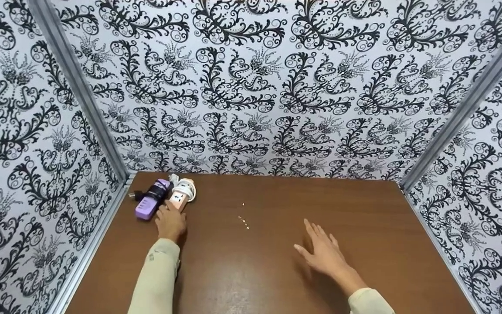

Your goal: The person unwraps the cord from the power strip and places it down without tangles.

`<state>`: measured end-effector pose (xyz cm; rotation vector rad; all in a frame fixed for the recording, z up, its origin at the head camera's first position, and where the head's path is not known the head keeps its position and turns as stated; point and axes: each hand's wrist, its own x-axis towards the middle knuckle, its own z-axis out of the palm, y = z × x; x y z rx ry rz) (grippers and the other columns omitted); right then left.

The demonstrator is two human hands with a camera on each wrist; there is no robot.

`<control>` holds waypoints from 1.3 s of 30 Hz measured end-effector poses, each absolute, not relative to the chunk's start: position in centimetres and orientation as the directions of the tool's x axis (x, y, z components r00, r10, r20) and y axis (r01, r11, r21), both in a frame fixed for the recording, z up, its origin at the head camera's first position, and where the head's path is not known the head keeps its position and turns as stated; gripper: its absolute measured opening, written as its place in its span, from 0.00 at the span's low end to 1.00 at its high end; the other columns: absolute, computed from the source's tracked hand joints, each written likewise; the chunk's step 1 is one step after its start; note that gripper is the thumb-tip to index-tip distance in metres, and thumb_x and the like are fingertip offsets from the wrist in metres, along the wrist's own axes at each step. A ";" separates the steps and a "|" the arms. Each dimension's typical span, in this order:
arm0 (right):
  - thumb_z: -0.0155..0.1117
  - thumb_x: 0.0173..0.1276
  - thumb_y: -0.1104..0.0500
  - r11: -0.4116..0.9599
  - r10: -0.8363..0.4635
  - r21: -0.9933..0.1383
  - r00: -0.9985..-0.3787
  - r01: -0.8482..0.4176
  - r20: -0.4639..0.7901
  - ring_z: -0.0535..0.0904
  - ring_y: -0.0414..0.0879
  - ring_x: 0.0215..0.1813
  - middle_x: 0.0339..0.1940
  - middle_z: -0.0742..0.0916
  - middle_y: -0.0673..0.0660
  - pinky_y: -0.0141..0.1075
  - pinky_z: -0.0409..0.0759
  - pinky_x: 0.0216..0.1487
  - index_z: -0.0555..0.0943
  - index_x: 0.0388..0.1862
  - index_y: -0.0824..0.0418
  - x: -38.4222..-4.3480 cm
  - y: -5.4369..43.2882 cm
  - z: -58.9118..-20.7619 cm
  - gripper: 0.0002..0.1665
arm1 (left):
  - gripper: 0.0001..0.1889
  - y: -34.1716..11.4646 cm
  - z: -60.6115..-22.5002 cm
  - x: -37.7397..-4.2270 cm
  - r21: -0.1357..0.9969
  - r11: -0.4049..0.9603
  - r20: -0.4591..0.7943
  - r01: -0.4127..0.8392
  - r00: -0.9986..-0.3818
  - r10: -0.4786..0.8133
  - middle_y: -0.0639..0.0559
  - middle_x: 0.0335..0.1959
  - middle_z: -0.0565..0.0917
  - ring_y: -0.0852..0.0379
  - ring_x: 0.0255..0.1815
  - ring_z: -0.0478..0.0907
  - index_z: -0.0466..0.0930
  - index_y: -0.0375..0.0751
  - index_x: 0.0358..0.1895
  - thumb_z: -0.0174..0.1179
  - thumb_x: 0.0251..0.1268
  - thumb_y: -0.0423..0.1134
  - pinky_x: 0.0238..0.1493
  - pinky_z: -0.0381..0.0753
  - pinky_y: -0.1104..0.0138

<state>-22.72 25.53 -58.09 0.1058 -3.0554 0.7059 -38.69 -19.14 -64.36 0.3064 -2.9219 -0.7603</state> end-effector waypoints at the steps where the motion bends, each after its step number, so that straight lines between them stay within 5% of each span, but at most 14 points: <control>1: 0.65 0.77 0.39 0.895 -0.071 -0.441 -0.997 -0.071 0.017 0.61 0.70 0.86 0.84 0.69 0.71 0.73 0.53 0.82 0.57 0.88 0.57 -22.6 25.6 -58.1 0.51 | 0.44 -19.3 -64.3 -38.7 0.498 0.846 0.035 -0.190 -0.971 -0.238 0.12 0.72 0.62 0.18 0.74 0.63 0.47 0.16 0.79 0.59 0.77 0.43 0.74 0.67 0.30; 9: 0.64 0.78 0.40 0.888 -0.083 -0.453 -0.997 -0.075 0.003 0.61 0.70 0.85 0.84 0.69 0.72 0.73 0.55 0.82 0.57 0.88 0.57 -22.0 26.3 -58.4 0.50 | 0.33 -19.7 -64.5 -38.7 0.529 0.815 -0.011 -0.238 -0.962 -0.274 0.16 0.67 0.68 0.19 0.69 0.68 0.55 0.17 0.72 0.55 0.77 0.40 0.69 0.70 0.31; 16: 0.62 0.78 0.37 0.890 -0.083 -0.447 -0.996 -0.091 0.036 0.63 0.72 0.84 0.83 0.69 0.71 0.76 0.52 0.80 0.56 0.88 0.57 -22.5 26.5 -58.3 0.51 | 0.29 -20.0 -64.0 -38.5 0.715 0.686 0.026 -0.137 -0.975 -0.222 0.16 0.58 0.70 0.17 0.63 0.69 0.58 0.15 0.62 0.54 0.63 0.31 0.67 0.71 0.32; 21: 0.63 0.77 0.37 0.895 -0.064 -0.436 -0.995 -0.089 0.072 0.68 0.72 0.82 0.82 0.72 0.70 0.80 0.49 0.78 0.58 0.88 0.57 -22.7 26.3 -58.1 0.50 | 0.17 -20.4 -63.0 -37.5 0.891 0.452 -0.002 -0.036 -0.997 -0.074 0.36 0.36 0.76 0.42 0.37 0.78 0.65 0.20 0.55 0.52 0.78 0.34 0.48 0.83 0.51; 26: 0.62 0.78 0.37 0.891 -0.068 -0.444 -0.994 -0.098 0.082 0.68 0.71 0.81 0.82 0.73 0.70 0.79 0.51 0.77 0.58 0.87 0.58 -23.0 26.1 -57.7 0.49 | 0.17 -19.1 -60.9 -35.8 0.967 0.222 -0.139 -0.127 -0.990 0.038 0.48 0.36 0.73 0.57 0.33 0.74 0.66 0.20 0.57 0.51 0.82 0.35 0.39 0.89 0.58; 33: 0.63 0.78 0.38 0.859 -0.116 -0.490 -0.988 -0.150 0.099 0.66 0.71 0.82 0.81 0.73 0.71 0.76 0.56 0.77 0.62 0.85 0.61 -23.6 24.6 -57.1 0.47 | 0.14 -15.0 -59.5 -34.1 0.985 0.144 -0.101 -0.094 -0.994 0.043 0.55 0.19 0.70 0.60 0.19 0.65 0.69 0.37 0.40 0.59 0.80 0.43 0.22 0.71 0.68; 39: 0.65 0.78 0.41 0.815 -0.164 -0.538 -0.976 -0.217 0.145 0.66 0.70 0.83 0.81 0.74 0.69 0.75 0.59 0.78 0.66 0.83 0.63 -24.0 22.4 -55.8 0.45 | 0.17 -12.2 -58.8 -31.6 0.986 0.160 -0.063 -0.043 -0.991 0.118 0.54 0.25 0.76 0.60 0.21 0.69 0.68 0.35 0.50 0.61 0.80 0.46 0.21 0.68 0.69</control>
